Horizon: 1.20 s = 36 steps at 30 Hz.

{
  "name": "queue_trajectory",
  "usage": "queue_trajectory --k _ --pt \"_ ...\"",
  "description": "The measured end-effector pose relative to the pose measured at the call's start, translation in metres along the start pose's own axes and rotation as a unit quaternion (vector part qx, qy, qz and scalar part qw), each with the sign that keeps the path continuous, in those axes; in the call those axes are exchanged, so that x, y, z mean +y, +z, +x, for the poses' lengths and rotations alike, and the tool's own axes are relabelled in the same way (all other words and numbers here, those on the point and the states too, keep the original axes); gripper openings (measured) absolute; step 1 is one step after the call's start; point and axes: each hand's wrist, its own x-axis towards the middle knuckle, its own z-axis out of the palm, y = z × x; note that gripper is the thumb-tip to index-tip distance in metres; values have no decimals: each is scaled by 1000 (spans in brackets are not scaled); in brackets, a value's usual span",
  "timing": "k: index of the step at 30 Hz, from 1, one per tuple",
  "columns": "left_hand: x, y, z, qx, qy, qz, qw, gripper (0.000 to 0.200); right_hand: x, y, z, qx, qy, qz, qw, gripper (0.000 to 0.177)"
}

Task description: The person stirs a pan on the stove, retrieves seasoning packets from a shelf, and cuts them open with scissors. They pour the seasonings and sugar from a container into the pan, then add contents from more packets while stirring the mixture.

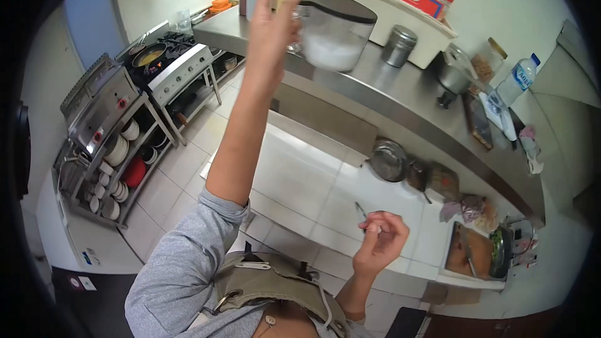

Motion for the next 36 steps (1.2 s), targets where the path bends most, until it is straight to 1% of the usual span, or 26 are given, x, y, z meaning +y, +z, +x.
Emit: queue_trajectory --k 1,2,4,6,8,10,11,12,13,14,15,16,18,19,21,22,24,25,26,28,29,30,32,33,34,36 --pt "17 -17 -2 7 -28 -57 998 35 -2 13 -3 21 9 5 1000 24" --pt "32 -39 -3 -10 -58 -76 995 33 -5 29 -8 41 20 11 999 23" --pt "60 -93 -9 -44 -85 -137 986 34 -13 69 -13 50 25 24 998 23" --pt "89 -147 -23 -45 -107 -132 984 35 -21 115 -12 -1 2 82 997 25" --pt "100 -206 -40 -22 -132 -141 981 40 -34 164 -3 -18 31 118 992 24" --pt "106 -252 -61 63 -123 -49 989 39 -40 209 9 -151 -9 94 984 23" --pt "103 -286 -69 37 -106 -9 994 38 -46 230 21 -241 -42 34 969 24" --pt "99 -325 -79 12 -90 30 995 38 -49 252 31 -330 -78 -24 941 26" --pt "96 -355 -90 3 -121 8 993 38 -47 280 34 -343 -69 -12 937 26" --pt "96 -371 -99 33 -137 0 990 38 -46 310 35 -440 -60 8 896 27" --pt "98 -386 -105 49 -140 25 989 36 -46 338 33 -533 -52 28 844 28" --pt "100 -402 -110 65 -142 50 986 34 -46 364 24 -567 18 0 824 29" --pt "94 -434 -117 103 -117 74 985 32 -25 414 7 -615 4 -35 788 24" --pt "93 -451 -119 122 -114 59 984 31 -20 437 3 -626 -2 -22 779 24" --pt "93 -483 -112 158 -105 66 980 30 -9 483 0 -666 -8 -34 746 18" --pt "94 -499 -105 176 -103 60 977 29 -6 506 -1 -674 -14 -20 738 18" --pt "96 -528 -80 196 -83 92 973 27 4 554 2 -664 -20 30 747 11" --pt "98 -543 -67 218 -87 110 966 27 6 578 6 -645 -27 43 762 9" --pt "98 -556 -52 239 -88 125 959 26 9 600 13 -647 -34 49 761 9" --pt "92 -588 -24 243 -79 117 960 25 14 644 26 -660 -12 68 748 9" --pt "91 -601 -11 247 -74 148 955 25 19 663 31 -647 -56 60 758 8" --pt "90 -615 3 247 -72 179 950 24 21 682 36 -645 -53 64 759 8" --pt "86 -640 30 220 -70 200 952 24 24 715 41 -635 -121 -15 763 6" --pt "82 -651 43 216 -55 226 948 24 31 734 38 -648 -133 -50 748 8" --pt "77 -662 54 213 -41 249 944 24 36 753 35 -646 -125 -55 751 8" --pt "63 -682 74 229 -53 235 943 25 46 787 28 -639 -112 -19 761 13"
